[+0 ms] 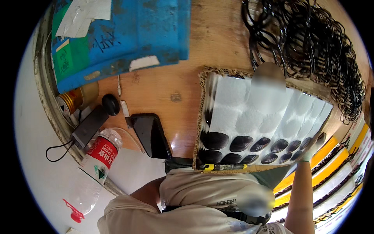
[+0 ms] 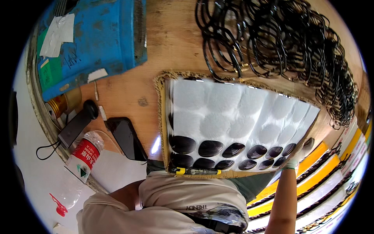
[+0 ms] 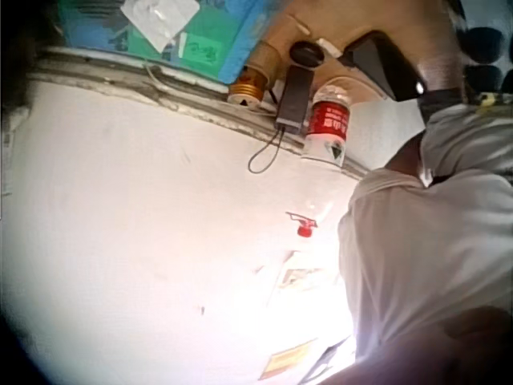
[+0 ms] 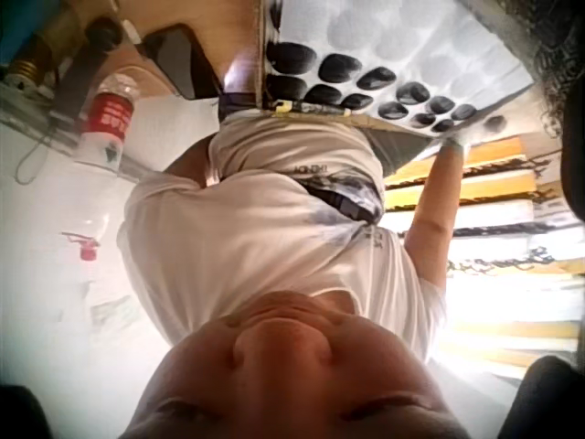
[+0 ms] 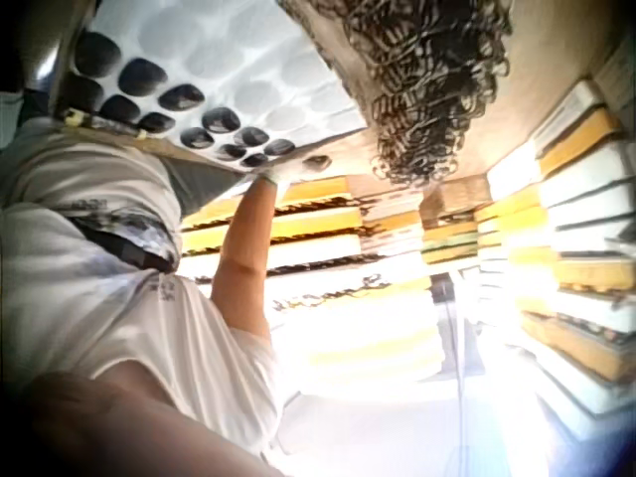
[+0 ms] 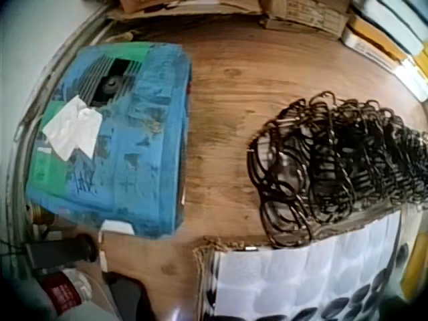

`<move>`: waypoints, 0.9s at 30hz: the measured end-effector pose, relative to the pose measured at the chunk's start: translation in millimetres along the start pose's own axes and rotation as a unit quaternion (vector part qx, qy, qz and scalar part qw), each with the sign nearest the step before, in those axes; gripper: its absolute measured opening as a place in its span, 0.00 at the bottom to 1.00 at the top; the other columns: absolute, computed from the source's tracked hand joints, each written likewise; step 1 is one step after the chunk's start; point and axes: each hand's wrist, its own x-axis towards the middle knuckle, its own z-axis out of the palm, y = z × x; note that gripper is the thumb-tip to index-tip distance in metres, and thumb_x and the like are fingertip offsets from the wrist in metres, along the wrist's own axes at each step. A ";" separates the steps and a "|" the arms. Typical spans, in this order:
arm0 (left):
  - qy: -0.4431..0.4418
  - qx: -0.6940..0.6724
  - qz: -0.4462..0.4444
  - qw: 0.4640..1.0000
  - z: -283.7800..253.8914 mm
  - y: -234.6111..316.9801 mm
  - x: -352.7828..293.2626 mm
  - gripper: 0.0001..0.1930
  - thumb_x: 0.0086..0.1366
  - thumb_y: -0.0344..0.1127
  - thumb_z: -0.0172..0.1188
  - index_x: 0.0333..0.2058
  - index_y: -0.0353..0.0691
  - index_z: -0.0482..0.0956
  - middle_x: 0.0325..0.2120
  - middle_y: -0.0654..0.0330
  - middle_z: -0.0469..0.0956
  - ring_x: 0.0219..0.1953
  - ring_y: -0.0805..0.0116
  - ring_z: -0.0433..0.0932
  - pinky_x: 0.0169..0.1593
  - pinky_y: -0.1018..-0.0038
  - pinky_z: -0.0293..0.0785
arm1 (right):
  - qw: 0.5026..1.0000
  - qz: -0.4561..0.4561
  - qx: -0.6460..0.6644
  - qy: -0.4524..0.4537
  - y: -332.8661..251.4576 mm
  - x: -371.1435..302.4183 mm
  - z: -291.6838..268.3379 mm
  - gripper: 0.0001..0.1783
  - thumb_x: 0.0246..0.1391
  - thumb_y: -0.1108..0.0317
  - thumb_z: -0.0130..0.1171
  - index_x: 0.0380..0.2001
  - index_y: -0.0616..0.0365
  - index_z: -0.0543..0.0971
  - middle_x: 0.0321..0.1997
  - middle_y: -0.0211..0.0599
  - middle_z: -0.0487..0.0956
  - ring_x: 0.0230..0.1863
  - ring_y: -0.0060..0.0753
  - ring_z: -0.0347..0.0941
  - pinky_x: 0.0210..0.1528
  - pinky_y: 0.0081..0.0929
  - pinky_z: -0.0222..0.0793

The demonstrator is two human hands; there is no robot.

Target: The person assembles sunglasses by inserting lenses into frames at a workbench. They repeatedly pick up lenses and frames, fit them together, and place the completed pairs into a tray. The process is performed one at a time with gloved hands.

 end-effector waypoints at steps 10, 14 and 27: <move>-0.011 -0.019 0.018 1.000 10.9 3.1 -0.5 0.20 0.72 0.46 0.49 0.42 0.32 0.80 0.36 0.43 0.80 0.40 0.43 0.78 0.48 0.57 0.72 | 0.985 -0.038 -0.156 -0.063 -13.4 3.5 -0.2 0.52 0.65 0.40 0.49 0.74 0.70 0.44 0.81 0.55 0.43 0.81 0.49 0.40 0.79 0.41 0.39; 0.011 -0.012 0.057 0.998 27.5 -5.8 15.5 0.20 0.72 0.46 0.49 0.43 0.32 0.80 0.36 0.43 0.80 0.41 0.42 0.78 0.49 0.57 0.72 | 0.942 -0.155 -0.298 -0.016 17.8 9.6 -8.1 0.50 0.65 0.37 0.42 0.74 0.68 0.48 0.79 0.61 0.47 0.80 0.58 0.40 0.79 0.48 0.37; 0.285 -0.164 0.376 0.867 -3.5 24.2 60.0 0.20 0.71 0.46 0.50 0.43 0.34 0.80 0.40 0.45 0.80 0.44 0.41 0.77 0.51 0.55 0.72 | 0.952 -0.177 -0.242 0.060 -45.2 -30.6 1.3 0.42 0.63 0.43 0.48 0.70 0.63 0.61 0.76 0.54 0.57 0.77 0.53 0.50 0.77 0.46 0.43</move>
